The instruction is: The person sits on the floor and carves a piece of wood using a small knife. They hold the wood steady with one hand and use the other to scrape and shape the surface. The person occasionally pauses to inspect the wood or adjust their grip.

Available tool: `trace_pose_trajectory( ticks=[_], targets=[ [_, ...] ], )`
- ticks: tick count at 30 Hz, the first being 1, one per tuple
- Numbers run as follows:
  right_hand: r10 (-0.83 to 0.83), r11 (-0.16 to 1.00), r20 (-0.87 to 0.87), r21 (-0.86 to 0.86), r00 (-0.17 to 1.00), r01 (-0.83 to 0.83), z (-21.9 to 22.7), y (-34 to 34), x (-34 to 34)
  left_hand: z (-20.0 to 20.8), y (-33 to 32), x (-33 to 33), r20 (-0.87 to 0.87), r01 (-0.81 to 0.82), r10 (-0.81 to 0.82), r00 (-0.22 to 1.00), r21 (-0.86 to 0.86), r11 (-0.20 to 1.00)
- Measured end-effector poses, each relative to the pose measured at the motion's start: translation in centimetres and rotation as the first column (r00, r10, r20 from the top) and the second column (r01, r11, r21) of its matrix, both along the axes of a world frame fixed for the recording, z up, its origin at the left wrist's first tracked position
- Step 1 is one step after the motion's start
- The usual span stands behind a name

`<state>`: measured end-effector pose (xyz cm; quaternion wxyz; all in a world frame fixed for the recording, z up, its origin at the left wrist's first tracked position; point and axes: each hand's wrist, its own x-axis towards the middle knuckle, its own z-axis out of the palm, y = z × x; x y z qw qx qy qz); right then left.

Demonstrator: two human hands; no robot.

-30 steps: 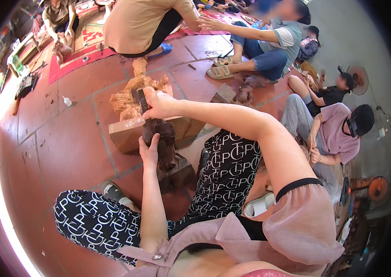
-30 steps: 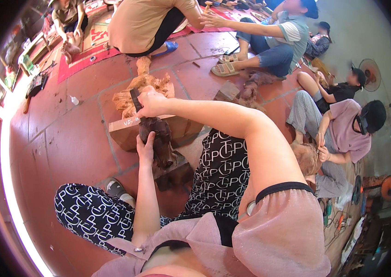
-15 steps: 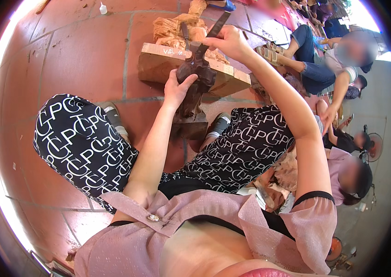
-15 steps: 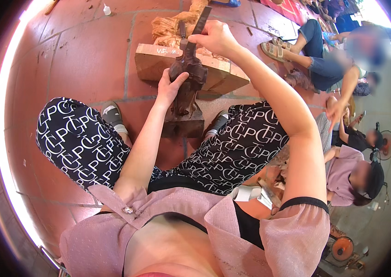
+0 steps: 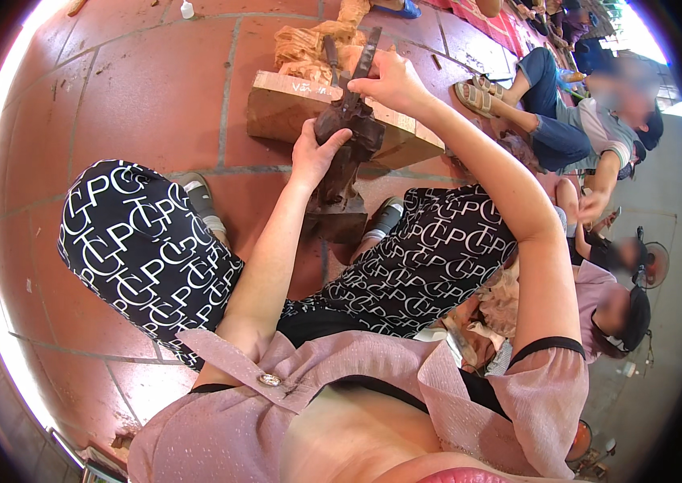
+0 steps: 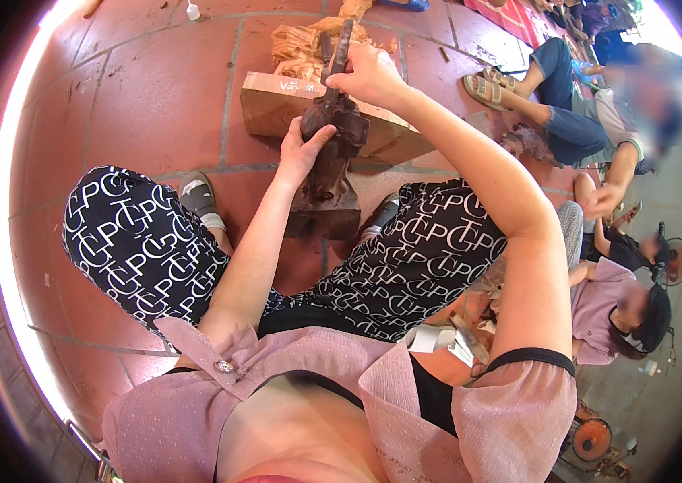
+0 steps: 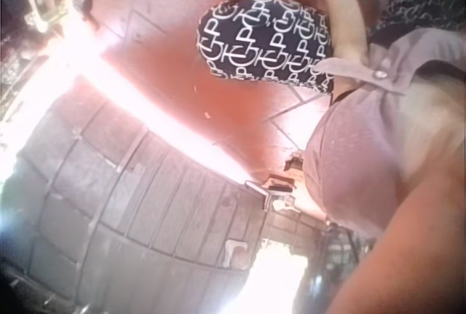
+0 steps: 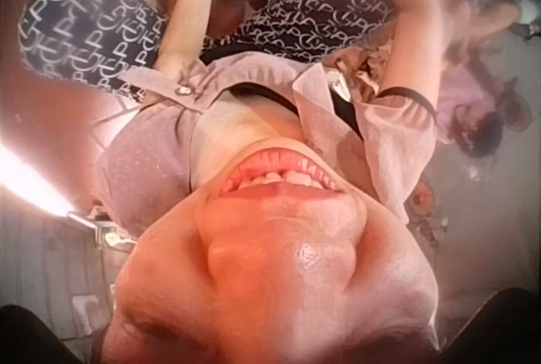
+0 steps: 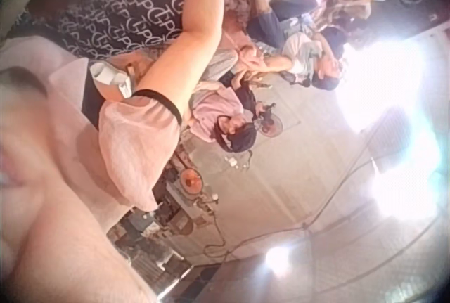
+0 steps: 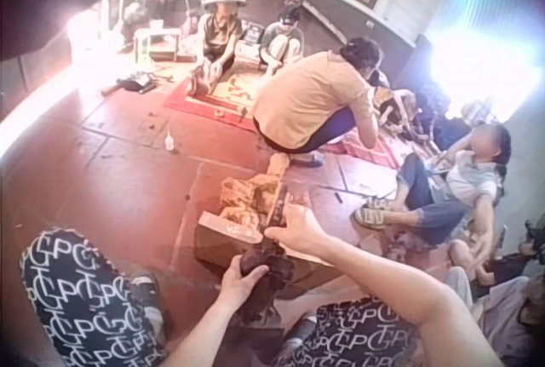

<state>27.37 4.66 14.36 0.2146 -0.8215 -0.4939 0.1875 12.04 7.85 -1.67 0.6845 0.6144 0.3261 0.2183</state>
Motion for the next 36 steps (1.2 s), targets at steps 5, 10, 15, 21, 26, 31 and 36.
trace_pose_trajectory(
  ticks=[5, 10, 15, 21, 26, 31, 36],
  targets=[
    [0.032, 0.997, 0.138, 0.069, 0.990, -0.042, 0.1, 0.1, -1.2, 0.8, 0.1, -0.3, -0.014, 0.010, -0.010, 1.000, 0.014, 1.000],
    [0.035, 0.999, 0.236, 0.015, 0.971, -0.040, 0.9, 0.7, -1.8, 0.5, -0.2, -0.2, 0.004, -0.003, 0.003, 1.000, 0.035, 0.999],
    [0.000, 0.999, 0.135, 0.039, 0.991, -0.006, 0.9, 0.9, -0.7, 0.4, -0.4, 0.1, 0.028, 0.001, -0.001, 1.000, 0.005, 1.000],
    [0.031, 0.999, 0.192, -0.045, 0.981, -0.023, 1.0, 1.0, -1.2, 1.1, -0.5, -0.2, 0.016, -0.004, 0.004, 1.000, 0.023, 1.000],
    [0.142, 0.990, 0.319, -0.028, 0.937, -0.141, 1.4, 1.5, -2.7, 1.3, -0.5, -0.3, 0.019, -0.003, 0.003, 1.000, 0.036, 0.999],
    [0.205, 0.975, 0.480, -0.024, 0.853, -0.221, 1.3, 2.0, -3.5, 2.3, -0.8, -0.4, 0.002, -0.019, 0.019, 1.000, 0.064, 0.998],
    [0.076, 0.993, 0.301, 0.059, 0.951, -0.098, 2.4, 2.2, -2.3, 1.6, -0.9, -0.1, 0.009, -0.025, 0.024, 1.000, 0.073, 0.997]
  ],
)
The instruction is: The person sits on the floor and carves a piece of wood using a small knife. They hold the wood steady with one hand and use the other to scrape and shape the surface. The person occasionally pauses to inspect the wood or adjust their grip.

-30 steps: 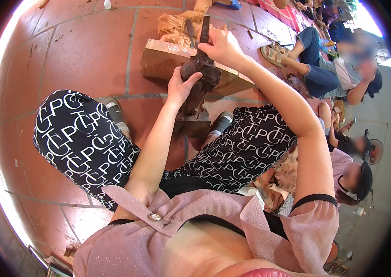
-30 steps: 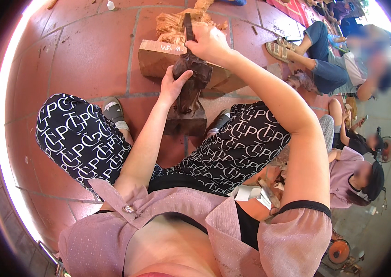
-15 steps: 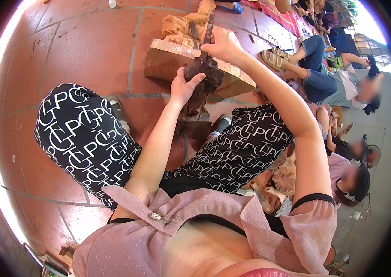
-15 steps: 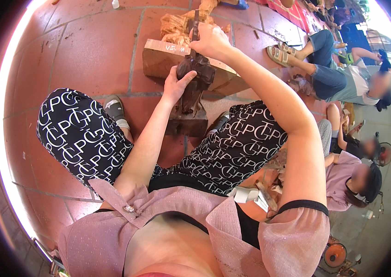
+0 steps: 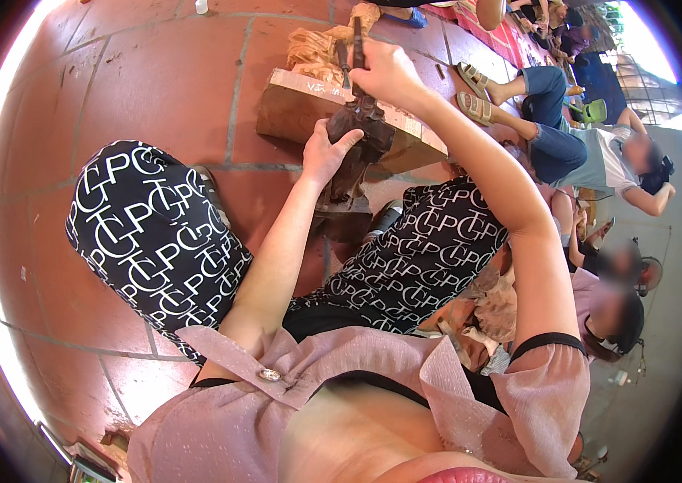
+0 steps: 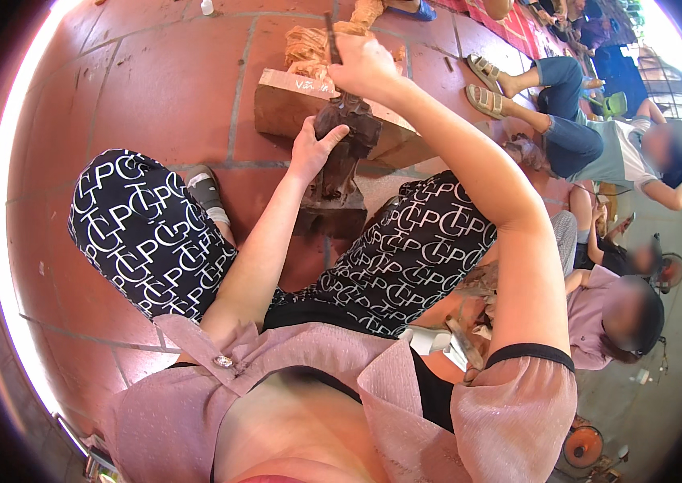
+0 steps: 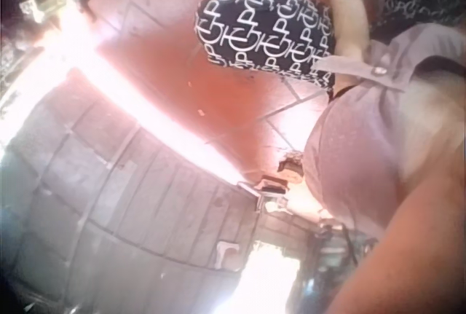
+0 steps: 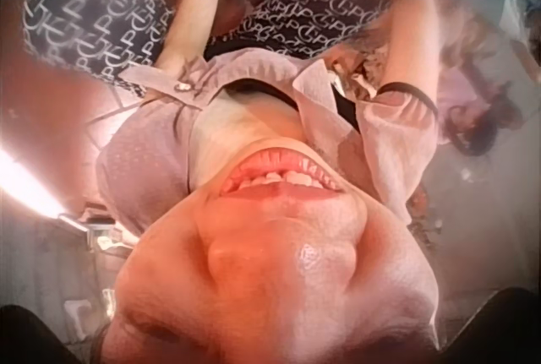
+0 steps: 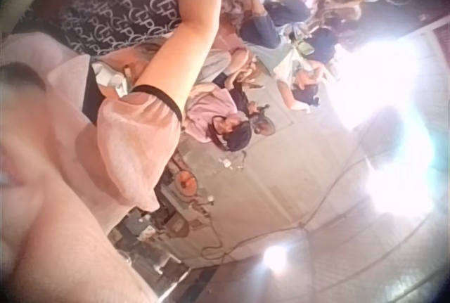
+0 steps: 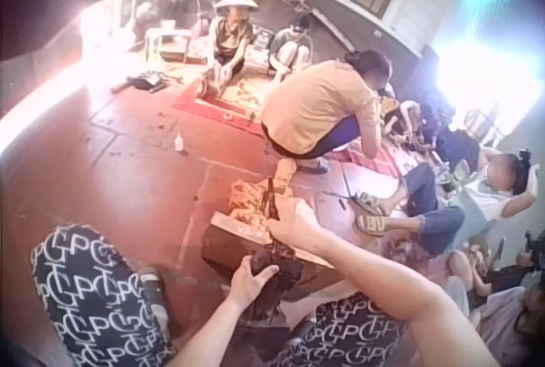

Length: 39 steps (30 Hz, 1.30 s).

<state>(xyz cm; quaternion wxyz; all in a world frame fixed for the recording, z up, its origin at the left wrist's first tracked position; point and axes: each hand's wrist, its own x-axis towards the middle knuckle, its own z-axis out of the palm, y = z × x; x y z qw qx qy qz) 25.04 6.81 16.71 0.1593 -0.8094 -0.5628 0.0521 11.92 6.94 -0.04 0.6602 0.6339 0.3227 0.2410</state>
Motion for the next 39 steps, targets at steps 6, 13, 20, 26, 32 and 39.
trace_pose_trajectory(
  ticks=[6, 13, 20, 26, 32, 39],
  targets=[
    [-0.104, 0.991, -0.261, -0.106, 0.960, 0.079, 0.0, -0.9, 0.8, -0.4, 0.1, 0.0, 0.063, 0.015, -0.013, 0.998, -0.036, 0.999],
    [-0.051, 0.995, -0.094, -0.085, 0.994, 0.043, -1.3, -0.7, 0.8, -0.7, 0.1, 0.1, 0.057, 0.019, -0.016, 0.998, -0.056, 0.998],
    [0.106, 0.994, 0.134, -0.004, 0.985, -0.107, -0.8, -0.1, -1.0, 0.7, 0.0, -0.3, 0.012, -0.007, 0.007, 1.000, -0.002, 1.000],
    [0.022, 0.999, -0.001, -0.025, 1.000, -0.022, -0.6, -1.0, -0.8, 0.9, 0.0, -0.3, -0.014, 0.031, -0.031, 0.999, -0.001, 1.000],
    [0.067, 0.997, -0.027, 0.025, 0.997, -0.066, -0.7, -0.9, -0.8, -0.1, 0.1, 0.1, 0.017, -0.001, 0.001, 1.000, 0.013, 1.000],
    [0.080, 0.997, 0.130, -0.001, 0.988, -0.080, -0.8, -0.7, 0.0, 0.4, 0.1, 0.3, 0.065, 0.025, -0.023, 0.998, -0.021, 0.999]
  ],
)
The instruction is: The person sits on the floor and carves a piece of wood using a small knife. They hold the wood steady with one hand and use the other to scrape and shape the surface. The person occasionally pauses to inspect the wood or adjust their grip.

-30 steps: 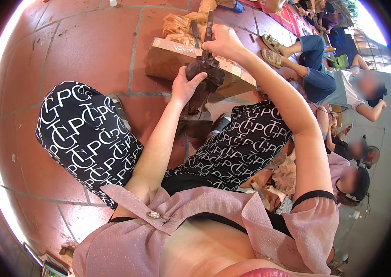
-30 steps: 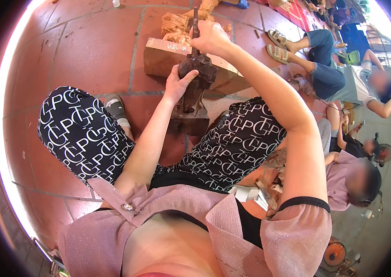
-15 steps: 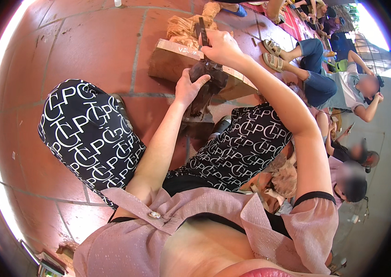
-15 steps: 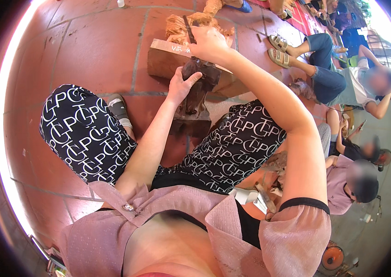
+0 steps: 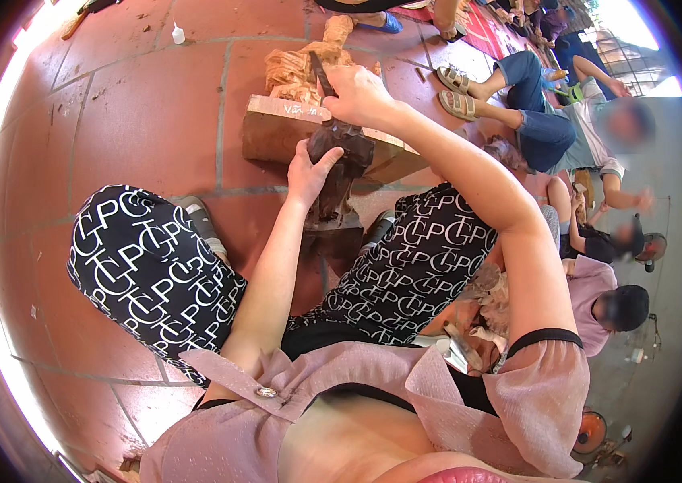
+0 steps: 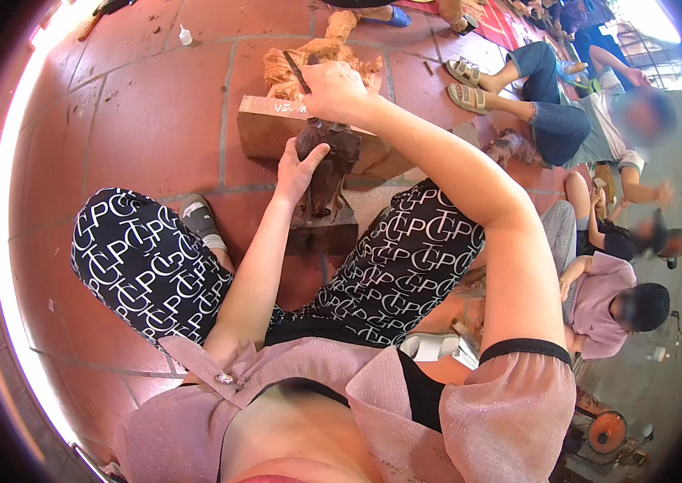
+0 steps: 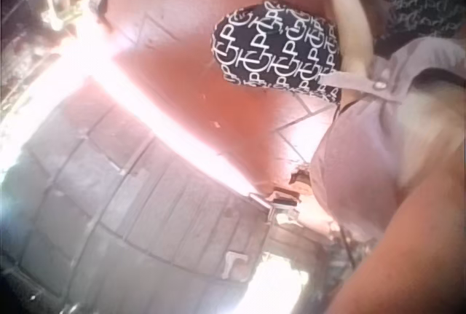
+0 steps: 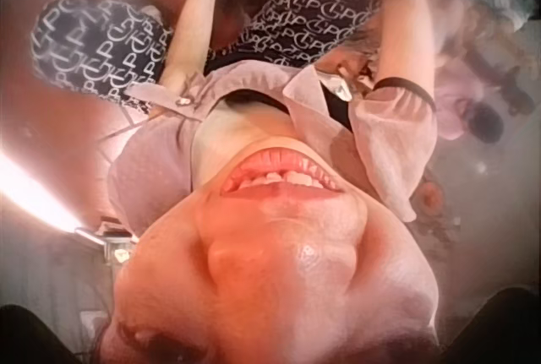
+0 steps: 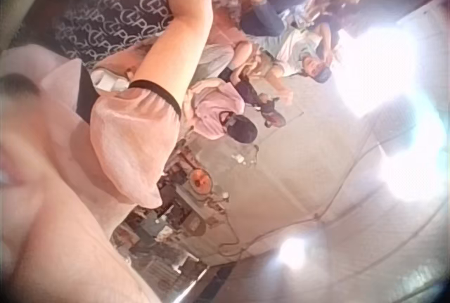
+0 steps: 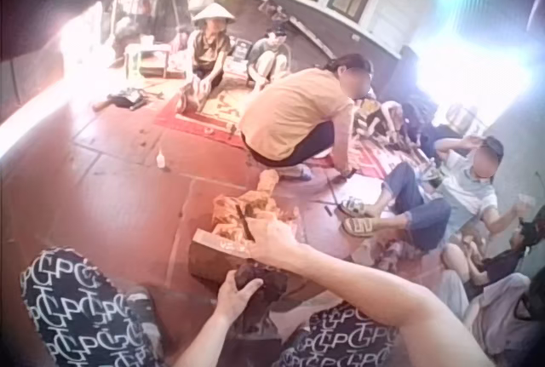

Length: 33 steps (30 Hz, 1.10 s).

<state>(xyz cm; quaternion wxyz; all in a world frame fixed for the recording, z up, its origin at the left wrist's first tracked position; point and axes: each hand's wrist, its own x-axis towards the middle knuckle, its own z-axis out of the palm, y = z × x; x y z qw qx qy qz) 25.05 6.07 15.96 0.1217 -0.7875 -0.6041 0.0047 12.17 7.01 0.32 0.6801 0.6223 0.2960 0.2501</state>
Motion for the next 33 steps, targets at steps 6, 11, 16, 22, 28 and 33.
trace_pose_trajectory(
  ticks=[6, 11, 16, 22, 28, 33],
  targets=[
    [-0.021, 0.999, -0.096, 0.040, 0.995, 0.025, 0.8, -0.1, -0.1, -0.6, 0.1, -0.2, -0.031, -0.008, 0.008, 0.999, 0.004, 1.000],
    [-0.061, 0.997, -0.581, 0.002, 0.811, 0.076, 2.1, -0.8, 0.3, -1.0, 0.3, -0.4, -0.007, -0.016, 0.016, 1.000, -0.012, 1.000],
    [-0.102, 0.989, -0.709, 0.006, 0.698, 0.150, 0.3, -1.0, 1.5, -0.7, 0.3, -0.4, -0.048, -0.004, 0.002, 0.999, -0.025, 1.000],
    [-0.147, 0.989, -0.334, -0.082, 0.931, 0.127, 1.2, -1.6, 0.9, -2.4, 0.0, 0.7, 0.113, 0.021, -0.012, 0.994, -0.079, 0.997],
    [-0.170, 0.982, -0.316, -0.138, 0.933, 0.132, -0.5, 0.1, 1.6, -1.3, 0.8, 0.0, 0.076, 0.090, -0.083, 0.994, -0.090, 0.992],
    [-0.079, 0.996, -0.267, -0.067, 0.960, 0.063, -2.4, 2.2, 1.8, -1.6, 0.4, 0.2, 0.121, 0.177, -0.160, 0.980, -0.142, 0.974]
  ],
)
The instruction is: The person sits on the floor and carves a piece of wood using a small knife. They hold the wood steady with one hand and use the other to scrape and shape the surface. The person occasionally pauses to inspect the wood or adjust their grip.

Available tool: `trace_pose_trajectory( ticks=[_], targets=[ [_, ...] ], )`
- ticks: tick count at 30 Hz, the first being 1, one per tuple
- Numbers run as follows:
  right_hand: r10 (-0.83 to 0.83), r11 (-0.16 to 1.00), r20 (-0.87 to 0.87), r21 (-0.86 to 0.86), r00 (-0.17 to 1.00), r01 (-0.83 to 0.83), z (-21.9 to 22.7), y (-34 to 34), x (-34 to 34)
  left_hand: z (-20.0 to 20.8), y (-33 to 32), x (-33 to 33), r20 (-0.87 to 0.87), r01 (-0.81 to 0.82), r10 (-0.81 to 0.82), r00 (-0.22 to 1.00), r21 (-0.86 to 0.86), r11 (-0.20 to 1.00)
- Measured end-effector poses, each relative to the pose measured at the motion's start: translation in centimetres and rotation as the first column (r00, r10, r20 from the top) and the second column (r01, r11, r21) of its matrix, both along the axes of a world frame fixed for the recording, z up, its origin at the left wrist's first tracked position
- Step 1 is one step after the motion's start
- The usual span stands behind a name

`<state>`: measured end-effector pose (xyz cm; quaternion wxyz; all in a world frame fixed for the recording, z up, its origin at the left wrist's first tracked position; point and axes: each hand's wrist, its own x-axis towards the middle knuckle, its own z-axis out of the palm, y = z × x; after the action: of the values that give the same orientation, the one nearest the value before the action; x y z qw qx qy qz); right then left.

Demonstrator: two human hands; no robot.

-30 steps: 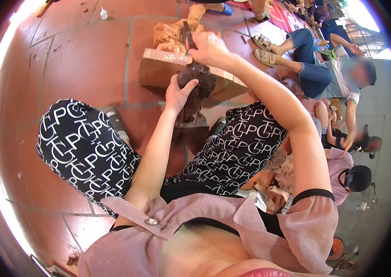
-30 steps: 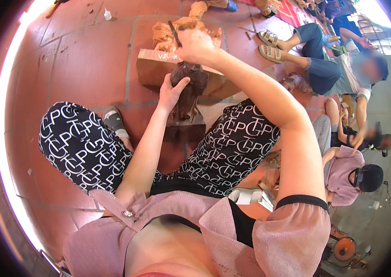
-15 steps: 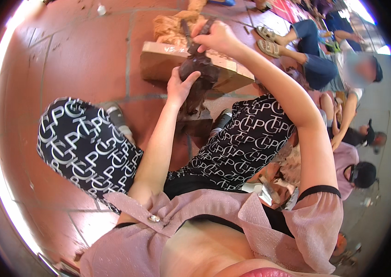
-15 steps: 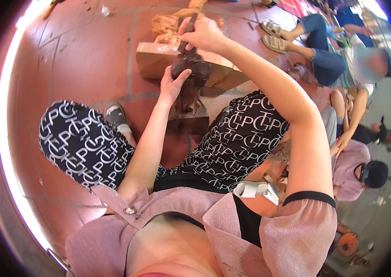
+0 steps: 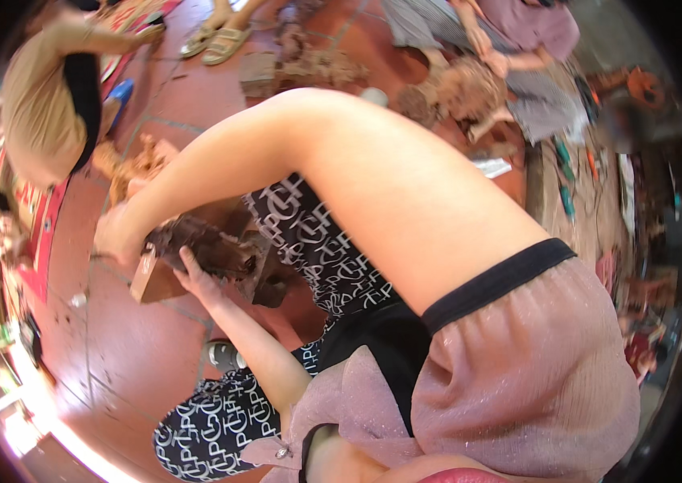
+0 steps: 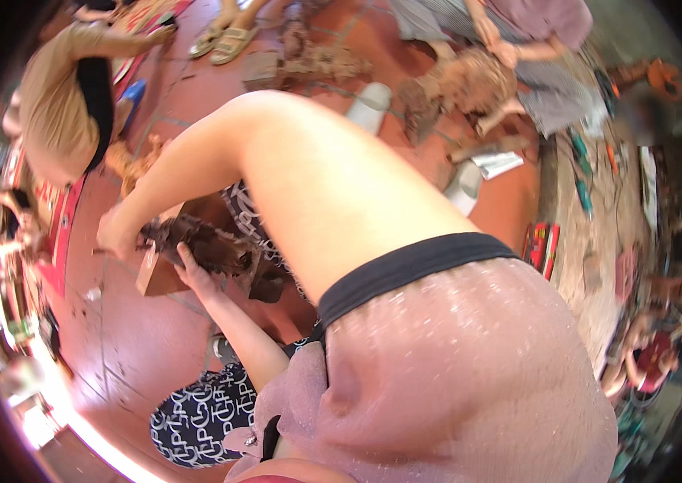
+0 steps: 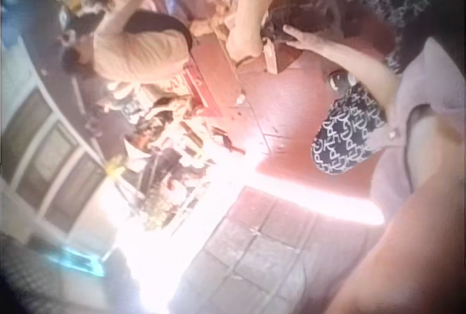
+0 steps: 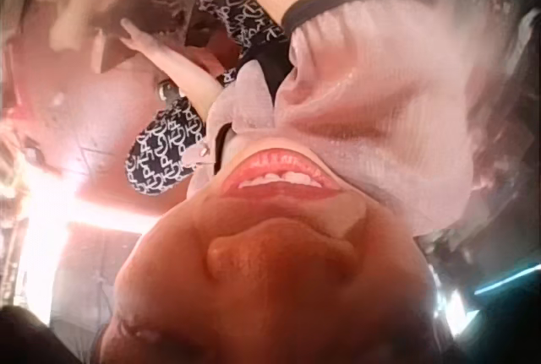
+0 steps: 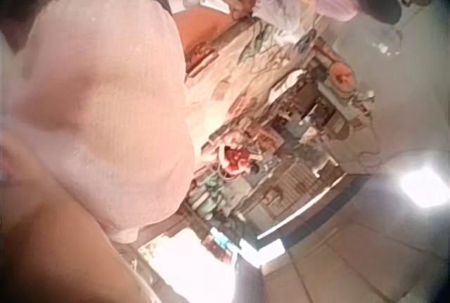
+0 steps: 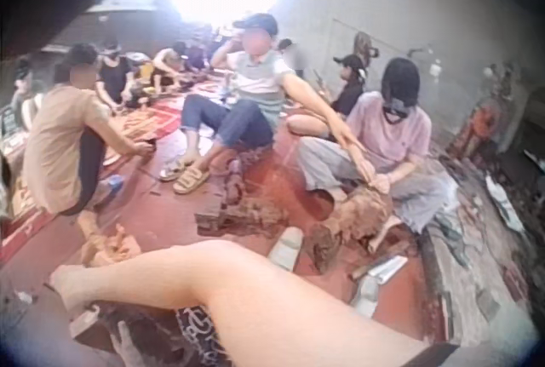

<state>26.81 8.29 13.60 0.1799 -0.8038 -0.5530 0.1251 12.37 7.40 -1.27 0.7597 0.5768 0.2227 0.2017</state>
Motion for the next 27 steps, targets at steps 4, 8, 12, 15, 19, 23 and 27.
trace_pose_trajectory(
  ticks=[4, 8, 12, 15, 19, 23, 27],
  targets=[
    [0.195, 0.977, 0.214, -0.130, 0.957, -0.170, 1.4, 2.1, -0.8, 2.9, -0.3, -1.3, -0.261, -0.125, 0.132, 0.956, 0.042, 0.991],
    [0.146, 0.951, 0.148, 0.252, 0.978, -0.181, 4.7, 1.0, 0.0, 3.9, -1.6, -0.8, -0.167, -0.161, 0.192, 0.967, 0.183, 0.970],
    [0.116, 0.931, 0.166, 0.325, 0.979, -0.166, 7.1, -0.1, 1.9, 6.0, -1.6, -0.1, -0.058, -0.143, 0.165, 0.985, 0.274, 0.951],
    [-0.026, 0.924, 0.254, 0.375, 0.967, -0.074, 9.8, -3.2, 1.6, 8.3, -1.1, 0.7, 0.039, -0.135, 0.130, 0.991, 0.339, 0.931],
    [-0.020, 0.969, 0.189, 0.246, 0.982, -0.028, 13.1, -7.0, -0.3, 11.8, -0.8, 1.8, 0.151, -0.130, 0.075, 0.986, 0.402, 0.906],
    [0.095, 0.983, 0.228, 0.131, 0.969, -0.127, 13.8, -7.1, -0.6, 14.8, -1.7, 2.9, 0.232, -0.084, -0.027, 0.972, 0.457, 0.886],
    [0.095, 0.965, 0.487, 0.170, 0.868, -0.201, 14.7, -7.8, -0.9, 17.6, -3.1, 3.1, 0.285, -0.043, -0.122, 0.951, 0.511, 0.859]
  ],
)
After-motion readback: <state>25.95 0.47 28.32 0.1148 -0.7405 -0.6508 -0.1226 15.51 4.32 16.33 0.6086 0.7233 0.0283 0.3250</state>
